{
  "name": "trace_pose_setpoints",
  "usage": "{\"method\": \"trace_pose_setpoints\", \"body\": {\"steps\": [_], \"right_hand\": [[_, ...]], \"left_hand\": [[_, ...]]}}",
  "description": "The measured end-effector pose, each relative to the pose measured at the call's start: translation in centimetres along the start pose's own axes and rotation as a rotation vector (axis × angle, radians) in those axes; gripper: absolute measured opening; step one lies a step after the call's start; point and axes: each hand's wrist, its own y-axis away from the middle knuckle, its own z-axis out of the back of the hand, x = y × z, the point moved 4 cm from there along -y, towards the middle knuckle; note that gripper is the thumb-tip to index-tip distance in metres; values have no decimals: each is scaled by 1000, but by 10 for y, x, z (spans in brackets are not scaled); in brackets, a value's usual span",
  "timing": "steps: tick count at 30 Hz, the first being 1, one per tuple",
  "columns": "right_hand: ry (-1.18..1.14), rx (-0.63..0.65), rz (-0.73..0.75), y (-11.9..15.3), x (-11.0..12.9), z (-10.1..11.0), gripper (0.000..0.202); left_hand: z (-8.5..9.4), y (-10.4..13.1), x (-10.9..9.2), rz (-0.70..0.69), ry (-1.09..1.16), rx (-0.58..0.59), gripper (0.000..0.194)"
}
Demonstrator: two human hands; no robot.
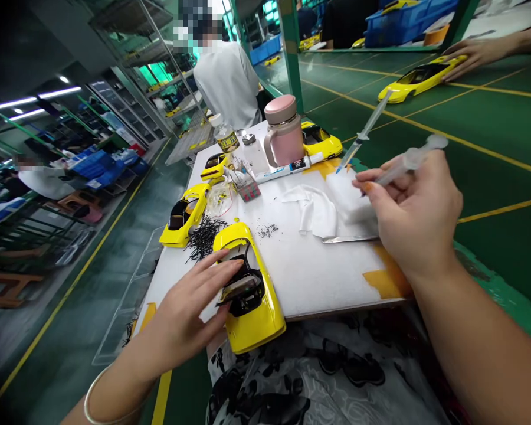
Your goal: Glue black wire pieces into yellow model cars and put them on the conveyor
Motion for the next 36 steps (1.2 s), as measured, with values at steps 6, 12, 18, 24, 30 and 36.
{"method": "trace_pose_setpoints", "body": {"steps": [6,12,18,24,30,36], "right_hand": [[-365,287,-305,48,31,-16,57],[-722,532,-453,95,84,-39,13],[-1283,672,-447,127,126,-76,63],[-1269,743,-403,147,132,-91,36],[-1190,727,-396,154,134,-89,23],[-1176,719,-346,159,126,-86,23]], "left_hand": [[0,26,39,424,528,-240,45],[-41,39,72,710,969,-643,29],[-69,44,78,756,1025,-722,21],[-68,50,72,743,1057,-692,16],[-65,49,66,718,1082,-683,13],[-66,48,65,699,1101,-679,15]]}}
